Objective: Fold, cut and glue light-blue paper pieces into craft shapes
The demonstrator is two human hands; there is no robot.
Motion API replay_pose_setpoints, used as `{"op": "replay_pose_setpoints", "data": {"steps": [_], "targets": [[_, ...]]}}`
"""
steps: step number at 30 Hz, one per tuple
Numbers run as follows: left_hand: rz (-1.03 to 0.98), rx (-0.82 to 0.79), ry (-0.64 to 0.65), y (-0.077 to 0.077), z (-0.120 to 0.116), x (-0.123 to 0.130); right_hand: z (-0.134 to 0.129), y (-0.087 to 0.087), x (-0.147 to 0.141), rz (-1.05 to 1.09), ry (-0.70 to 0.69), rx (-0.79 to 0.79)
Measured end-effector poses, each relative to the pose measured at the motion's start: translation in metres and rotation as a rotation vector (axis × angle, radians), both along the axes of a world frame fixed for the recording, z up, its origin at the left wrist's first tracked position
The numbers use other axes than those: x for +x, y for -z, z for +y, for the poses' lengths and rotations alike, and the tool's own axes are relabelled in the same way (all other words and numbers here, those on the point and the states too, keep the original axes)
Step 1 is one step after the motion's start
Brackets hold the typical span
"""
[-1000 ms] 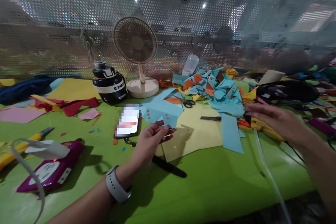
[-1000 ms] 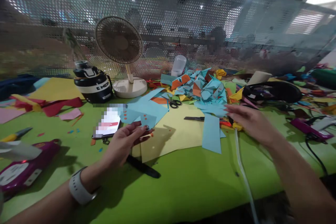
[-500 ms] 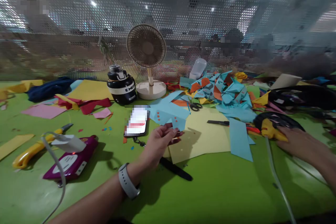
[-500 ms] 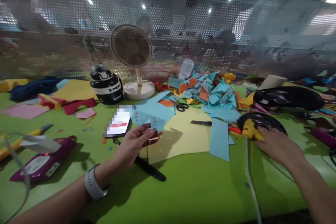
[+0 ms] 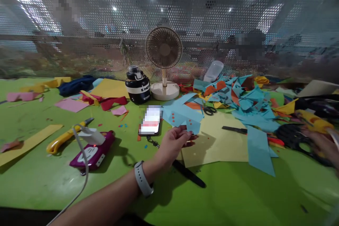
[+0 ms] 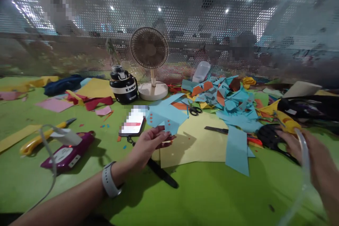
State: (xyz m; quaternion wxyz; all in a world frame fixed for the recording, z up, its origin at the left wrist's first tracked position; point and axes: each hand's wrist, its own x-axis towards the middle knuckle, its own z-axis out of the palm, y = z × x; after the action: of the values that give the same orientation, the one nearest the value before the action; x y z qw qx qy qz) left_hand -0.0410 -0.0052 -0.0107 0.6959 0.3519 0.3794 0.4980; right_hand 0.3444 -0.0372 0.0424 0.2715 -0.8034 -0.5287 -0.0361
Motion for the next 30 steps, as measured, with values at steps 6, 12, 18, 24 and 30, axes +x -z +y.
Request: {"op": "replay_pose_setpoints", "data": {"steps": [6,12,18,24,30], "targets": [[0.017,0.004,-0.014,0.000,0.001,-0.001,0.012,-0.028,-0.100,0.791,-0.250,0.020],[0.007,0.027,-0.030,0.001,0.002,-0.002,0.010,-0.002,-0.155,0.908,-0.549,-0.109],[0.034,0.035,-0.018,0.001,0.002,-0.001,0.002,0.016,-0.179,0.802,-0.686,-0.233],[0.047,0.050,0.001,0.000,0.001,0.000,0.003,0.028,-0.177,0.783,-0.719,-0.260],[0.050,0.058,-0.006,-0.001,0.000,0.001,0.002,0.026,-0.182,0.744,-0.756,-0.256]]}}
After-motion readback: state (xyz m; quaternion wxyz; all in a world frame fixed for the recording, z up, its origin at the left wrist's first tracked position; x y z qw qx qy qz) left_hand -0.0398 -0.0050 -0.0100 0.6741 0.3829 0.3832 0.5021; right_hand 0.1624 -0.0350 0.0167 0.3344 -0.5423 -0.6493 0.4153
